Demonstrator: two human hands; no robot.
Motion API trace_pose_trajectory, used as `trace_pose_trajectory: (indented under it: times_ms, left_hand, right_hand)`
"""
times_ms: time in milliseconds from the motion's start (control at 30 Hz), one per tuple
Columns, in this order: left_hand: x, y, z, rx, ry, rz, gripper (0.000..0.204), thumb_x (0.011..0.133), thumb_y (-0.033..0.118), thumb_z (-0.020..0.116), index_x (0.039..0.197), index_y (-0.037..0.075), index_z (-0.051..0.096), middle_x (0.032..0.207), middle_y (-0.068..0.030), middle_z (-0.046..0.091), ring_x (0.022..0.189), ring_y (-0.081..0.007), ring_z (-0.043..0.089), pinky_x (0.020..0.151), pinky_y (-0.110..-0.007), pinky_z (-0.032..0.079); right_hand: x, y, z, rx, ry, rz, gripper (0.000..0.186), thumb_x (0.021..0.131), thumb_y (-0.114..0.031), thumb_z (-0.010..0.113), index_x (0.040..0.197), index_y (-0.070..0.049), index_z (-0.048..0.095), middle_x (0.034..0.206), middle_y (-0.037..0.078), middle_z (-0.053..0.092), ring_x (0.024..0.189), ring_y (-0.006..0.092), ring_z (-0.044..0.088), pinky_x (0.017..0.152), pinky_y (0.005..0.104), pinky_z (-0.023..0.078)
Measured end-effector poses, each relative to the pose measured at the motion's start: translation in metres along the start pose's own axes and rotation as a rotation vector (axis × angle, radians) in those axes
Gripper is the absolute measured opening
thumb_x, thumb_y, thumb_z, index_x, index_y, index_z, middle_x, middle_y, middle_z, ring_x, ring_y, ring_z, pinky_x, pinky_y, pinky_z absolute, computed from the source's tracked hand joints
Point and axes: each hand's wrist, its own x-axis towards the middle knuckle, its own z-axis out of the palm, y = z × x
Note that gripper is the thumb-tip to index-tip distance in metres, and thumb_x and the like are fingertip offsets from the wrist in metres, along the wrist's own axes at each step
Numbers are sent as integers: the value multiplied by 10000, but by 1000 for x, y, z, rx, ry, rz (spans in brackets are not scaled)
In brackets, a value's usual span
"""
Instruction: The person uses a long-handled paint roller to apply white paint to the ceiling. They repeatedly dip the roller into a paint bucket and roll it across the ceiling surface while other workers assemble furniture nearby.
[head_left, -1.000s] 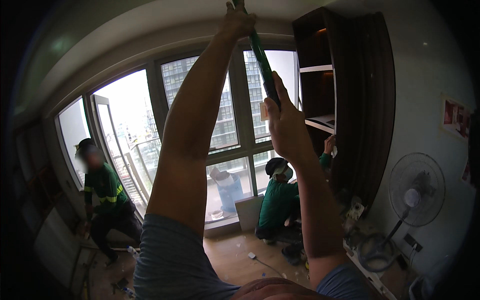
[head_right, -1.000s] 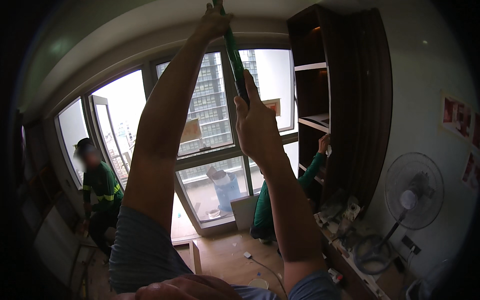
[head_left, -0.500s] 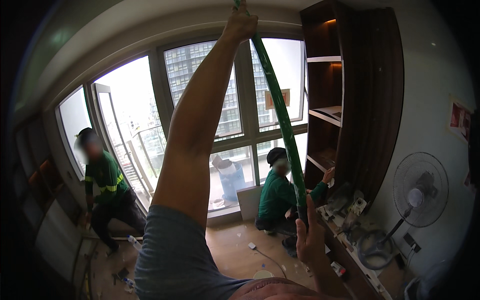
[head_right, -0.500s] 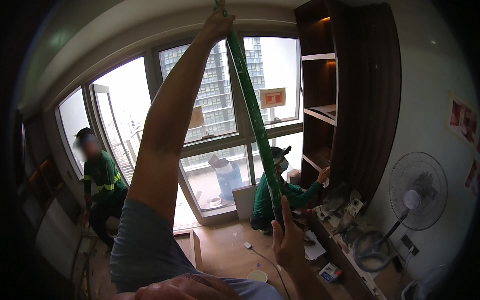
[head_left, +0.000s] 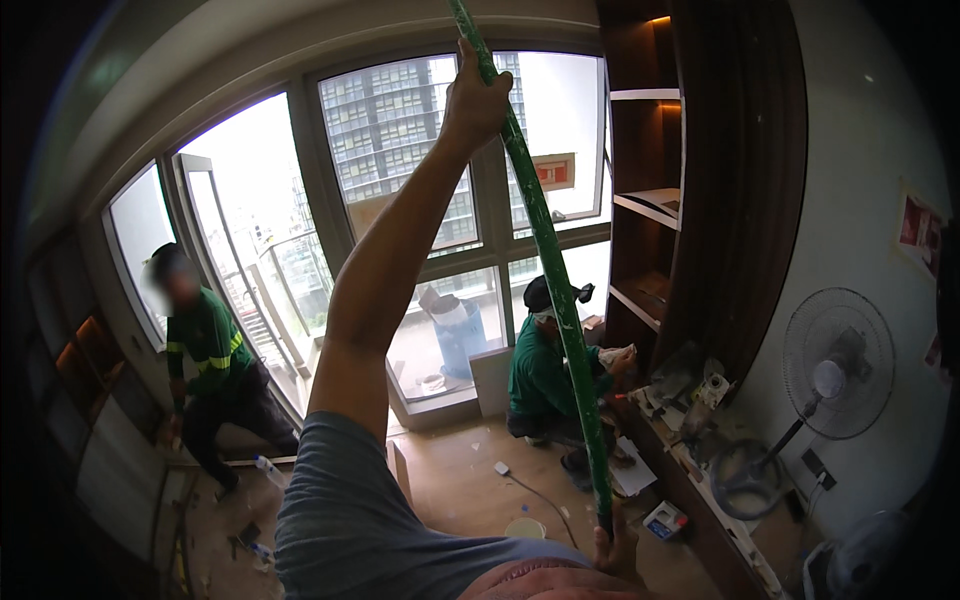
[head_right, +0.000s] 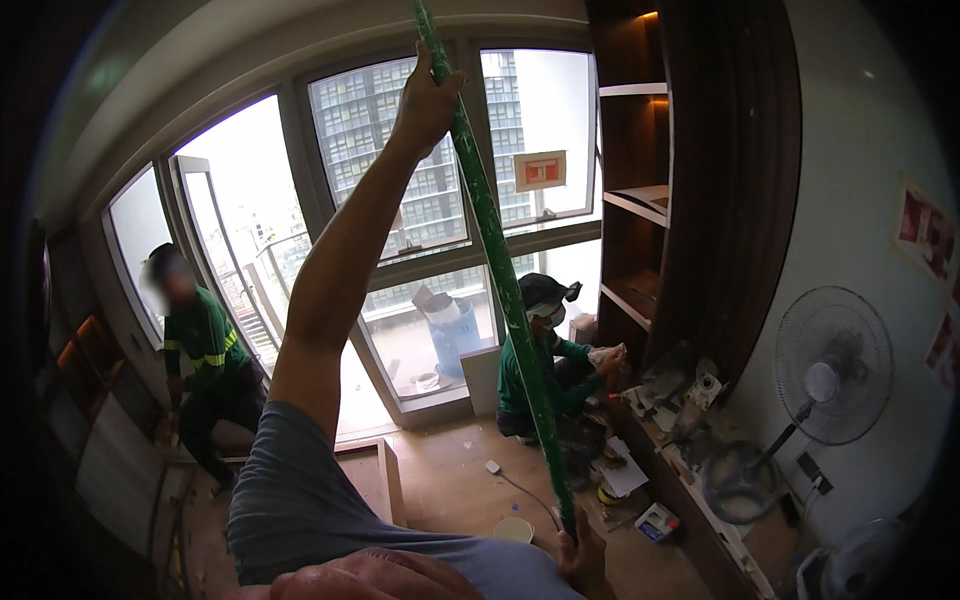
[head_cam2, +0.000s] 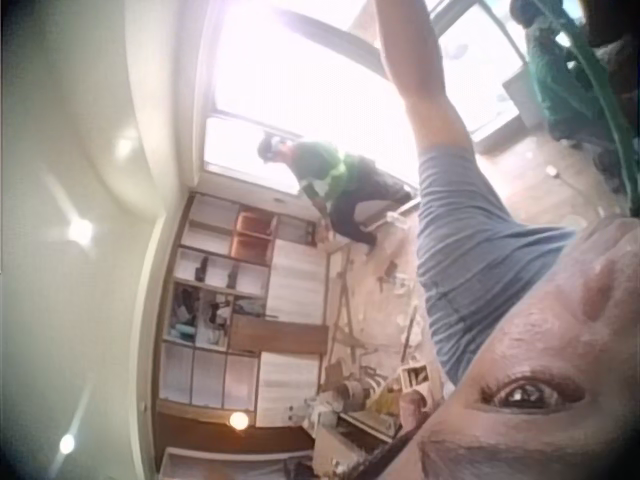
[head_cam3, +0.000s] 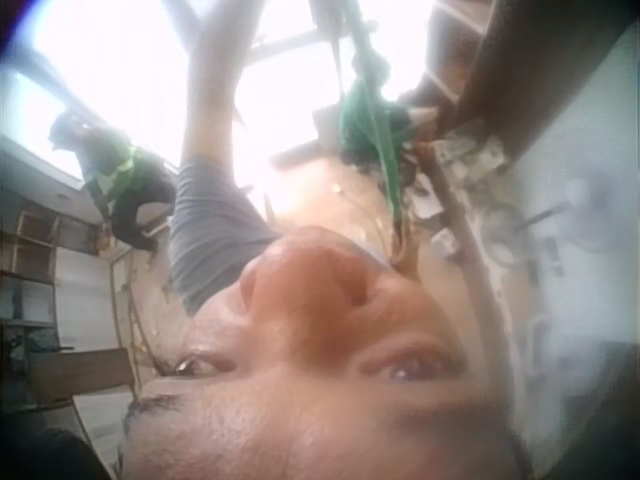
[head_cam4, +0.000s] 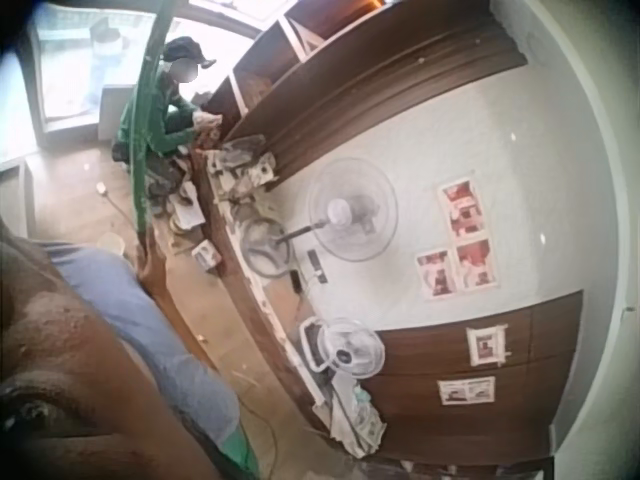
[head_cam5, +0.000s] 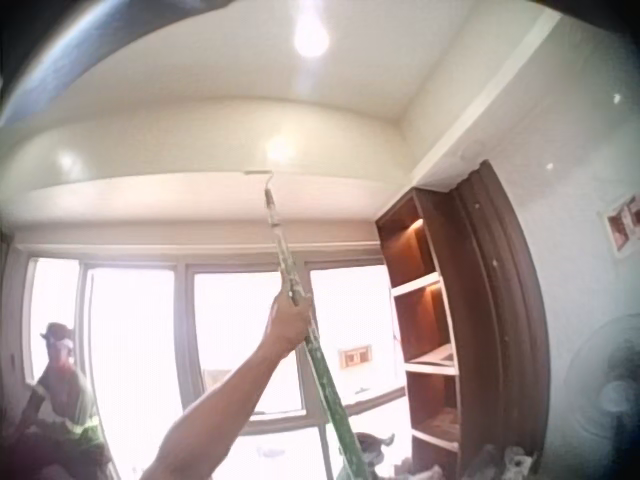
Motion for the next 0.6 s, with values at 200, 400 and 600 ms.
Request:
trace_pose_trajectory:
  times_ms: [200,400,600]
  left_hand:
    - [5,26,12,76,-34,-8,919,912,225,607,1594,-50,55,1009,-238,674,861,-280,692,797,-408,562]
    - [11,18,9,141,-25,-51,913,912,226,600,1602,-24,58,1055,-253,674,871,-297,697,806,-413,565]
    - [23,19,4,90,-60,-131,872,1001,305,603,1630,78,43,1327,-275,586,1091,-314,654,885,-410,555]
  right_hand:
    - [-5,2,-1,90,24,90,470,992,-246,566,1394,-15,486,886,209,654,786,394,691,682,429,533]
    - [7,-13,4,120,14,78,509,1000,-237,561,1432,6,447,884,200,659,776,375,692,690,430,535]
    - [38,-13,12,106,32,-83,644,1040,-328,514,1574,-42,294,749,111,613,587,212,592,553,360,483]
